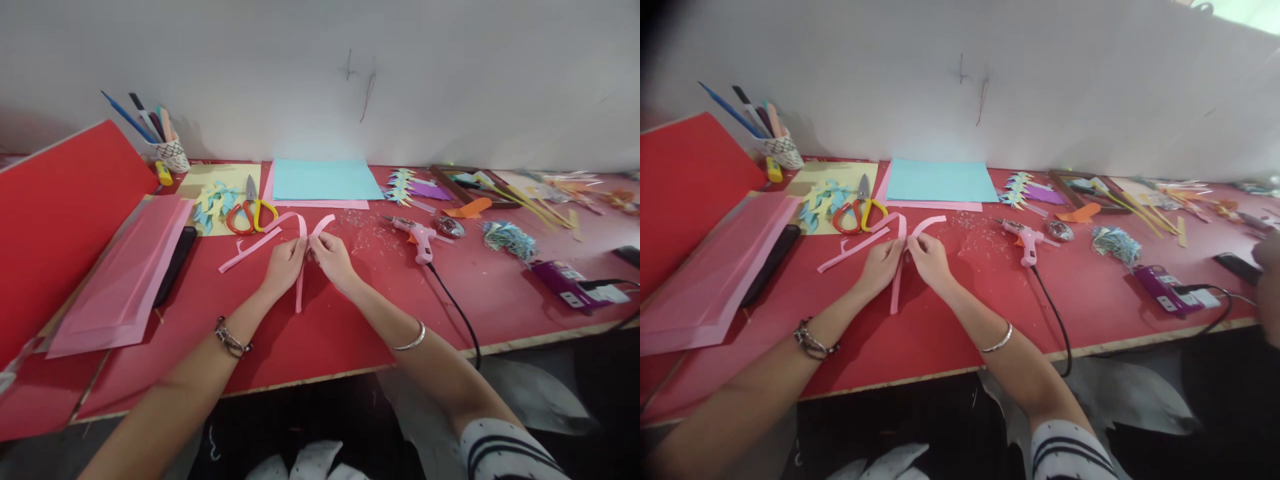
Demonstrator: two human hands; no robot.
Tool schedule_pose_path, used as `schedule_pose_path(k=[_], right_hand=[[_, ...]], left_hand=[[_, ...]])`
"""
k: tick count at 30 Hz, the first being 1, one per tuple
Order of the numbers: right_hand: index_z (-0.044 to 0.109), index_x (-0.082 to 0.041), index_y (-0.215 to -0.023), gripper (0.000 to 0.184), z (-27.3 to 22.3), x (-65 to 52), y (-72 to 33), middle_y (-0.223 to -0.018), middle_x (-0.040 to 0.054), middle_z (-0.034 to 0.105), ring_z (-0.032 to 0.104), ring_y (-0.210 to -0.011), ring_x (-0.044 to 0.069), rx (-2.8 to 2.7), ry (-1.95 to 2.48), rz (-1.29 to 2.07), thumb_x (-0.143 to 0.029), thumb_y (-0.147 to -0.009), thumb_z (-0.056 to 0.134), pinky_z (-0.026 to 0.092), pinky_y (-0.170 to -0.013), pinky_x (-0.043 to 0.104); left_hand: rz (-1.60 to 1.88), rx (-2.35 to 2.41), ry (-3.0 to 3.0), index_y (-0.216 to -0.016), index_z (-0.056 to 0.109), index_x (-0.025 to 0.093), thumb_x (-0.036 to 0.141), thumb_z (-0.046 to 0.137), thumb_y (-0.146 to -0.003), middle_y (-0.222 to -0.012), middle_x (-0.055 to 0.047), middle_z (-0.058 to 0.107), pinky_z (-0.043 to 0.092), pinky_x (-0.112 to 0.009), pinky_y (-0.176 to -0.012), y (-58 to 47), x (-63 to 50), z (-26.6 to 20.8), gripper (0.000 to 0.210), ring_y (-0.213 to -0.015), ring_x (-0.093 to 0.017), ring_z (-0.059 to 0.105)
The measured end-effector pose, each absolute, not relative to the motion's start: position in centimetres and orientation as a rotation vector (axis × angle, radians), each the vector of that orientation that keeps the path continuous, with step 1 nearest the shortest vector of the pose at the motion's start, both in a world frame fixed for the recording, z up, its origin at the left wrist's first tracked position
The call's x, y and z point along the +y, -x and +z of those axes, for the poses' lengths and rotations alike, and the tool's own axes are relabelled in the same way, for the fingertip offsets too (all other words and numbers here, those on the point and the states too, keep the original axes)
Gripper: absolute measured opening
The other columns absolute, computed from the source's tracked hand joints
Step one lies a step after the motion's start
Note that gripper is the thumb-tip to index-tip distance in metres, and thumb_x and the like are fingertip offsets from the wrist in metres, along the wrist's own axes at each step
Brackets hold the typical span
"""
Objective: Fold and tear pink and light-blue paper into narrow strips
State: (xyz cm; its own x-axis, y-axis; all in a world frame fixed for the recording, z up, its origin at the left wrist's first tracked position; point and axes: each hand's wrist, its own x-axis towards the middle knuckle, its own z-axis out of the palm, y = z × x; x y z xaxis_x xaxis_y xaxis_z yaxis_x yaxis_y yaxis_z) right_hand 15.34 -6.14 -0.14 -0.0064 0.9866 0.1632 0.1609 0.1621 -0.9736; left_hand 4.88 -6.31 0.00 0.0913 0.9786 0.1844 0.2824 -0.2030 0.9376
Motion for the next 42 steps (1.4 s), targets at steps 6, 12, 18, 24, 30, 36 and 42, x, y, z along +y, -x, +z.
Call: schedule_pose_path(k=[6,12,18,24,30,36,42], right_hand=[[0.034,-0.020,-0.049,0.029,-0.07,-6.13,-15.41,-0.043,-0.0081,0.031,0.030,-0.040,0.005,-1.286,1.245,0.966,-0.029,-0.074,0.043,0.025,-0.042,0.020],[0.031,-0.022,-0.050,0.029,0.31,-6.29,-15.39,-0.040,-0.0089,0.031,0.037,-0.036,0.007,-1.184,1.097,1.065,-0.027,-0.078,0.039,0.030,-0.041,0.021],[0.040,-0.019,-0.050,0.027,0.30,-6.48,-15.34,-0.047,-0.0056,0.044,0.042,-0.046,0.007,-1.464,1.154,0.888,-0.024,-0.077,0.041,0.033,-0.050,0.021],[0.037,-0.019,-0.048,0.026,0.21,-6.35,-15.37,-0.044,-0.0079,0.034,0.033,-0.041,0.005,-1.371,1.201,0.898,-0.021,-0.074,0.042,0.027,-0.044,0.020],[0.032,-0.021,-0.051,0.028,0.19,-6.28,-15.46,-0.041,-0.0086,0.034,0.039,-0.038,0.006,-1.232,1.099,1.010,-0.027,-0.076,0.041,0.029,-0.042,0.020],[0.037,-0.020,-0.050,0.026,0.12,-6.31,-15.45,-0.045,-0.0061,0.041,0.040,-0.045,0.007,-1.467,1.179,0.855,-0.025,-0.075,0.040,0.031,-0.048,0.021],[0.032,-0.020,-0.050,0.028,0.03,-6.25,-15.42,-0.046,-0.0073,0.031,0.031,-0.044,0.006,-1.363,1.224,0.852,-0.027,-0.076,0.040,0.026,-0.046,0.021]], left_hand=[[1.177,1.283,-1.577,-0.049,0.033,0.020,0.038,0.033,-0.082,-0.045,0.005,0.036,0.032,-0.023,-0.049,-4.76,-6.13,-0.06,0.037,-0.047,-0.011,0.039],[1.064,1.163,-1.621,-0.050,0.047,0.018,0.032,0.035,-0.080,-0.049,0.002,0.050,0.039,-0.023,-0.056,-5.20,-6.27,0.19,0.036,-0.051,-0.011,0.049],[1.148,1.234,-1.613,-0.049,0.045,0.018,0.033,0.035,-0.082,-0.049,0.002,0.048,0.036,-0.023,-0.052,-4.84,-6.40,0.15,0.037,-0.049,-0.011,0.045],[1.204,1.268,-1.613,-0.049,0.039,0.019,0.038,0.032,-0.083,-0.046,0.004,0.042,0.035,-0.023,-0.050,-4.67,-6.26,-0.04,0.039,-0.047,-0.010,0.041],[1.093,1.137,-1.710,-0.052,0.048,0.017,0.039,0.035,-0.081,-0.050,0.002,0.051,0.040,-0.023,-0.054,-4.99,-6.16,-0.18,0.039,-0.051,-0.011,0.050],[1.175,1.220,-1.747,-0.049,0.046,0.018,0.041,0.033,-0.082,-0.046,0.002,0.047,0.034,-0.023,-0.048,-4.80,-6.26,-0.45,0.042,-0.045,-0.010,0.044],[1.261,1.317,-1.713,-0.047,0.030,0.021,0.050,0.027,-0.083,-0.041,0.004,0.034,0.027,-0.024,-0.042,-4.63,-6.27,-0.55,0.046,-0.041,-0.009,0.035]])
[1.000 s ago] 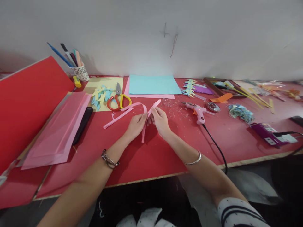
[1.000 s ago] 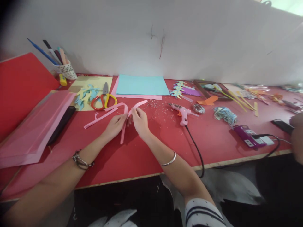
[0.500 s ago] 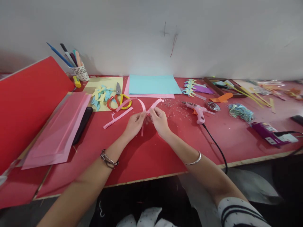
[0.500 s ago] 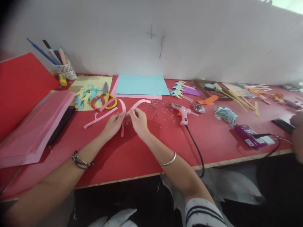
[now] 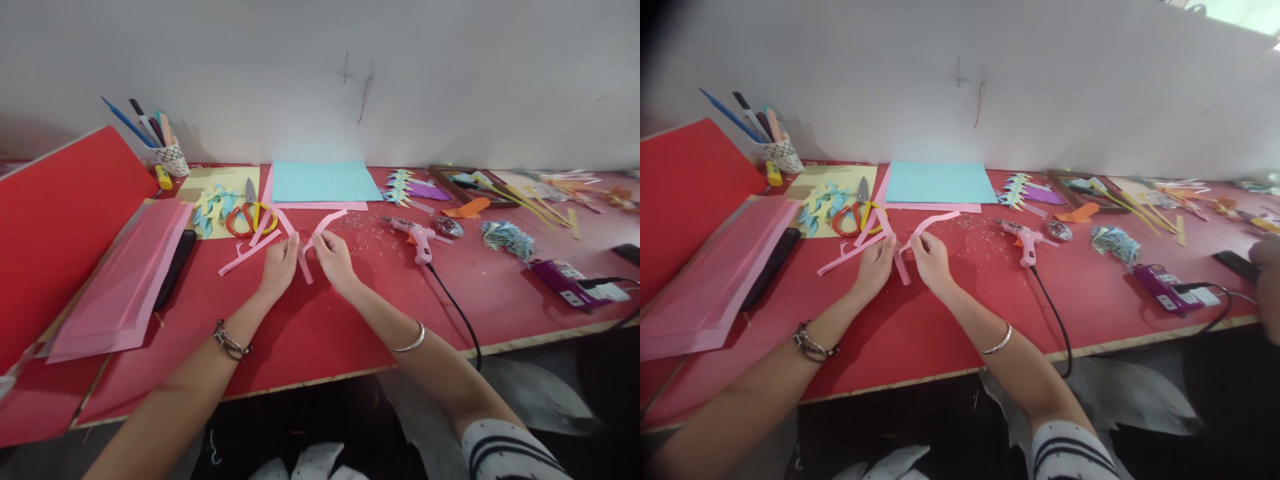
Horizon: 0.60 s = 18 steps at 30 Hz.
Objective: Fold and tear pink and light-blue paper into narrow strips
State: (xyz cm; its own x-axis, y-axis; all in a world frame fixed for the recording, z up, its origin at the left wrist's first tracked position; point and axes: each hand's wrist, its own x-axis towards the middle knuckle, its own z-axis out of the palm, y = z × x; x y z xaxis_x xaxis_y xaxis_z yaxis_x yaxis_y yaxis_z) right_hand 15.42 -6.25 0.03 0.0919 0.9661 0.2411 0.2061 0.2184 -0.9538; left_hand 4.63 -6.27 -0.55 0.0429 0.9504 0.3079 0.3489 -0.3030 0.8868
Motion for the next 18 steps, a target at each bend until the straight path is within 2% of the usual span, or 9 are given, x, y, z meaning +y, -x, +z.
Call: schedule_pose_path(k=[5,12,18], right_hand=[[0.029,-0.021,-0.053,0.029,-0.01,-6.23,-15.54,-0.045,-0.0081,0.029,0.029,-0.041,0.006,-1.232,1.170,0.906,-0.033,-0.077,0.039,0.024,-0.043,0.021],[0.030,-0.020,-0.051,0.029,0.18,-6.63,-15.36,-0.048,-0.0063,0.030,0.031,-0.046,0.007,-1.470,1.222,0.771,-0.032,-0.076,0.040,0.025,-0.047,0.021],[0.028,-0.020,-0.049,0.028,-0.03,-6.45,-15.49,-0.047,-0.0067,0.028,0.030,-0.046,0.007,-1.414,1.259,0.761,-0.026,-0.074,0.040,0.023,-0.046,0.022]], left_hand=[[1.153,1.216,-1.797,-0.049,0.037,0.020,0.049,0.028,-0.082,-0.045,0.002,0.044,0.033,-0.023,-0.045,-4.92,-6.32,-0.57,0.045,-0.044,-0.010,0.042],[1.209,1.252,-1.876,-0.047,0.030,0.021,0.043,0.033,-0.081,-0.042,0.004,0.032,0.022,-0.024,-0.042,-4.88,-6.26,-0.67,0.041,-0.041,-0.009,0.032],[1.287,1.304,-1.854,-0.051,0.026,0.022,0.037,0.027,-0.083,-0.045,0.005,0.029,0.023,-0.024,-0.044,-4.81,-6.41,-0.77,0.036,-0.042,-0.010,0.030]])
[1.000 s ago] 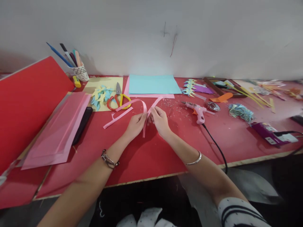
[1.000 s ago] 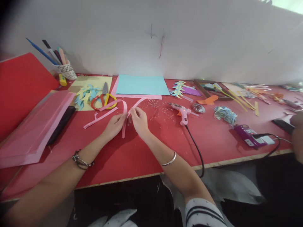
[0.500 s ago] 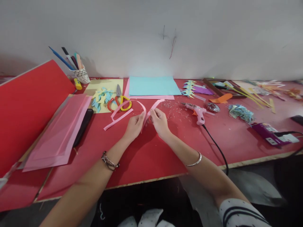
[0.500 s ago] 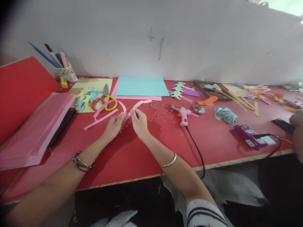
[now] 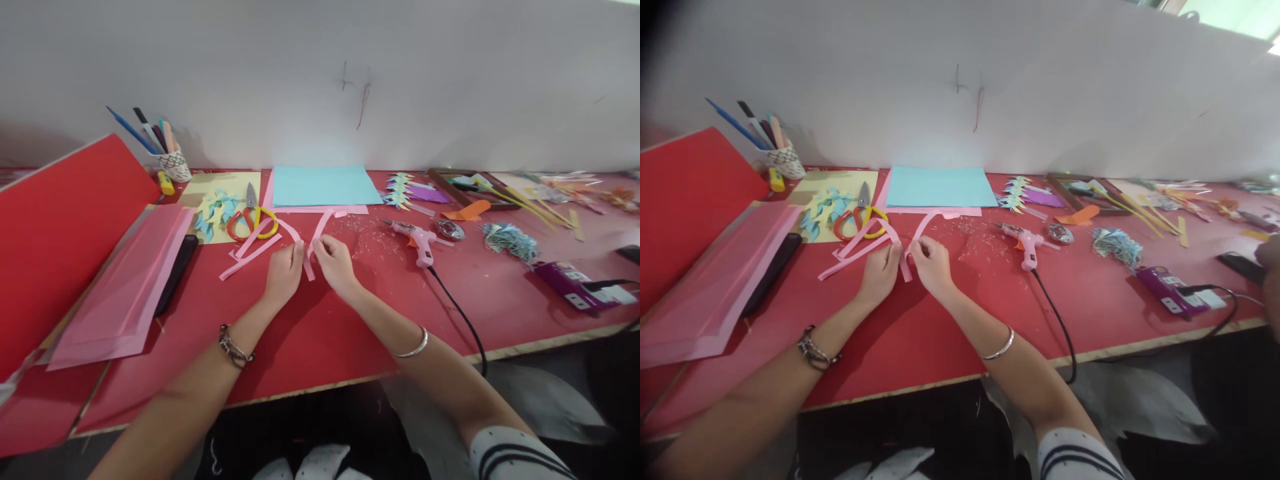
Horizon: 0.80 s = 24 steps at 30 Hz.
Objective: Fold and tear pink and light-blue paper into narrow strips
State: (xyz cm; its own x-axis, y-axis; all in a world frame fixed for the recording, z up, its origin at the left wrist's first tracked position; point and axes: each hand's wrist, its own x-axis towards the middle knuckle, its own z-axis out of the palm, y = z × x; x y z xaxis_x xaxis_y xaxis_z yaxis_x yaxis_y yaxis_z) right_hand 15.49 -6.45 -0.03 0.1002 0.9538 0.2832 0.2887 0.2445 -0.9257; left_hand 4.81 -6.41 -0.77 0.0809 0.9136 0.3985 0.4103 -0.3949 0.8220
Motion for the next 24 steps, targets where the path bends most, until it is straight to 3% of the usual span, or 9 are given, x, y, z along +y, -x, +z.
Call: schedule_pose_path(k=[11,24], right_hand=[[0.031,-0.020,-0.052,0.029,0.03,-6.34,-15.67,-0.048,-0.0072,0.032,0.031,-0.045,0.006,-1.264,1.172,0.912,-0.032,-0.076,0.042,0.026,-0.045,0.021],[0.027,-0.021,-0.052,0.030,-0.33,-6.30,-15.51,-0.048,-0.0067,0.027,0.027,-0.045,0.007,-1.341,1.233,0.922,-0.034,-0.076,0.039,0.023,-0.045,0.022]], left_hand=[[1.139,1.224,-1.926,-0.050,0.035,0.020,0.035,0.031,-0.082,-0.047,0.004,0.041,0.030,-0.022,-0.048,-5.17,-6.38,-0.51,0.035,-0.047,-0.010,0.040],[1.323,1.313,-1.848,-0.051,0.025,0.021,0.033,0.029,-0.084,-0.047,0.005,0.029,0.026,-0.023,-0.045,-5.16,-6.60,-0.61,0.035,-0.045,-0.009,0.031]])
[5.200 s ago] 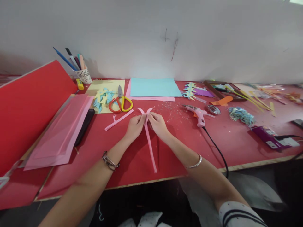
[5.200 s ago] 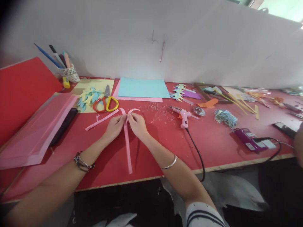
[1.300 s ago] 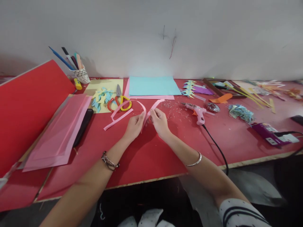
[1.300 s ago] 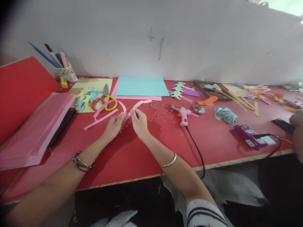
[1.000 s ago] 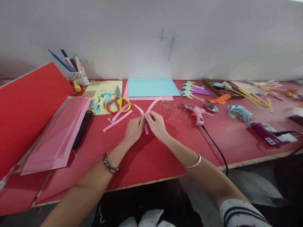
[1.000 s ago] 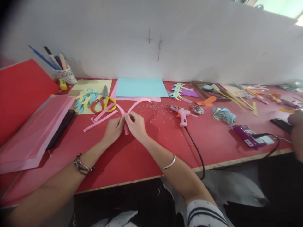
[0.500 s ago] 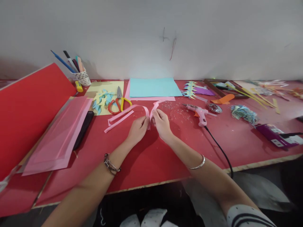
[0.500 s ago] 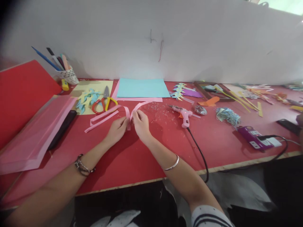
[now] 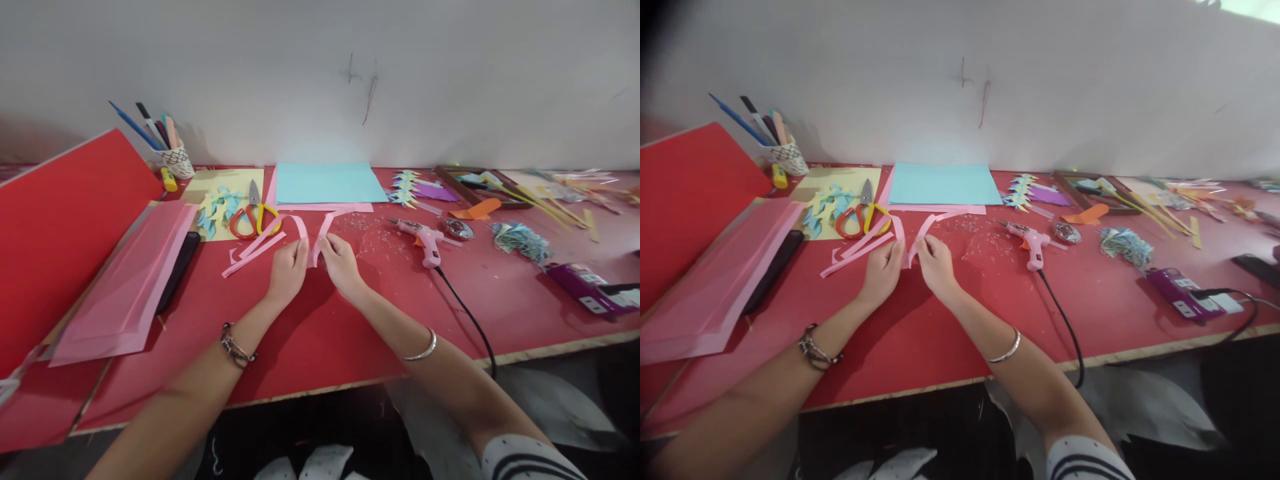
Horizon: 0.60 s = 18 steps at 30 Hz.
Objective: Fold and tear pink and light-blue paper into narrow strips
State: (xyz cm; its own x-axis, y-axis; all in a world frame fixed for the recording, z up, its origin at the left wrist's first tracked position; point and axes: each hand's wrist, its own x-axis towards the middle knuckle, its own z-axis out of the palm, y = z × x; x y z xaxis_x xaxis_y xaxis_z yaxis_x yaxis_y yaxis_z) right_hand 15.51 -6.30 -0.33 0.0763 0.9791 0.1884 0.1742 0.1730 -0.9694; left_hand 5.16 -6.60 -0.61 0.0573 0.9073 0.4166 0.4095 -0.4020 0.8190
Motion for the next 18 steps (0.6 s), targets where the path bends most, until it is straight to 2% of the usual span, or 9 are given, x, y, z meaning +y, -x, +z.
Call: schedule_pose_path(k=[6,12,18], right_hand=[[0.032,-0.020,-0.053,0.029,-0.09,-6.56,-15.28,-0.050,-0.0069,0.032,0.031,-0.047,0.007,-1.442,1.196,0.912,-0.036,-0.074,0.043,0.026,-0.047,0.021],[0.034,-0.020,-0.051,0.023,0.03,-6.64,-15.26,-0.048,-0.0064,0.034,0.033,-0.047,0.008,-1.461,1.237,0.905,-0.023,-0.073,0.038,0.027,-0.048,0.021],[0.034,-0.020,-0.052,0.027,0.07,-6.60,-15.56,-0.049,-0.0060,0.035,0.034,-0.047,0.008,-1.492,1.260,0.807,-0.028,-0.077,0.038,0.027,-0.048,0.022]], left_hand=[[1.345,1.338,-1.828,-0.051,0.028,0.021,0.034,0.030,-0.084,-0.047,0.005,0.030,0.024,-0.023,-0.045,-4.94,-6.56,-0.54,0.035,-0.045,-0.009,0.031],[1.289,1.371,-1.864,-0.052,0.034,0.020,0.031,0.031,-0.083,-0.047,0.004,0.036,0.024,-0.024,-0.047,-4.97,-6.58,-0.48,0.033,-0.046,-0.010,0.035],[1.234,1.359,-1.897,-0.052,0.034,0.020,0.024,0.037,-0.080,-0.047,0.004,0.036,0.023,-0.024,-0.048,-5.10,-6.65,-0.45,0.029,-0.046,-0.010,0.035]])
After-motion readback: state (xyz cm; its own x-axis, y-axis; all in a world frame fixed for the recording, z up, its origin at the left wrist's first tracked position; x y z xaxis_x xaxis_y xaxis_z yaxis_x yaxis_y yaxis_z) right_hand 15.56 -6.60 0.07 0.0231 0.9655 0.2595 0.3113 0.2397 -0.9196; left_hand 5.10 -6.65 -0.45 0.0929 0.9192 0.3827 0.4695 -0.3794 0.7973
